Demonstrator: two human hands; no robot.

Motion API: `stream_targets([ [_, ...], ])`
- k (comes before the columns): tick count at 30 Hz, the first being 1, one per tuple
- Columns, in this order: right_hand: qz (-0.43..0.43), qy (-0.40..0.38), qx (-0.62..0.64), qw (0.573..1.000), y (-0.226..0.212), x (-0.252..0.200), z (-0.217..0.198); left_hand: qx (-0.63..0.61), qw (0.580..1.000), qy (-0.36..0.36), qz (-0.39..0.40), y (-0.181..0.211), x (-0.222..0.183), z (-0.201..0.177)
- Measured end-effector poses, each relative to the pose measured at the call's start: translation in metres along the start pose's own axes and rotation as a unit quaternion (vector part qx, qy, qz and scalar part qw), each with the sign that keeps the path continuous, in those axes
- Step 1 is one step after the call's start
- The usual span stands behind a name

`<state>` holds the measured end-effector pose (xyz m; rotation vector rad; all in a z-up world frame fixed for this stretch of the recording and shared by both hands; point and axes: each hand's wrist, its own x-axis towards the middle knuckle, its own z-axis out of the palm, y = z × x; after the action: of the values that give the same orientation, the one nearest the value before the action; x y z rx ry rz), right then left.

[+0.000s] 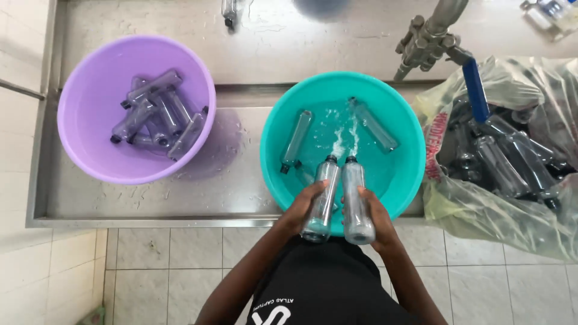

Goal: Rinsing plastic bottles in a basin of water and transferring them between containers at a production facility.

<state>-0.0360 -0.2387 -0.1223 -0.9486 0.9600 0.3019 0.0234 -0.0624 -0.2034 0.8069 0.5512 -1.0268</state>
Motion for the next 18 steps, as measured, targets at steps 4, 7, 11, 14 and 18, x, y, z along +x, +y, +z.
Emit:
stream_targets([
  [4, -0.016, -0.03, 0.031, 0.999, 0.019, 0.059, -0.001, 0.022, 0.998, 0.01, 0.051, 0.007, 0.021, 0.003],
  [7, -0.013, -0.036, 0.027, 0.999, -0.001, -0.005, 0.003, 0.023, 0.999, -0.009, 0.035, -0.001, -0.02, 0.009],
  [11, -0.041, -0.079, 0.035, 0.995, 0.017, 0.083, -0.018, -0.006, 0.998, -0.001, 0.059, 0.001, 0.054, -0.014],
  [14, -0.039, -0.089, 0.039, 0.994, 0.029, 0.07, -0.022, -0.013, 1.0, -0.016, 0.021, 0.01, 0.012, 0.003],
  [18, 0.03, -0.085, 0.034, 0.995, 0.014, 0.028, -0.026, -0.039, 0.999, -0.008, -0.017, -0.015, -0.004, -0.003],
])
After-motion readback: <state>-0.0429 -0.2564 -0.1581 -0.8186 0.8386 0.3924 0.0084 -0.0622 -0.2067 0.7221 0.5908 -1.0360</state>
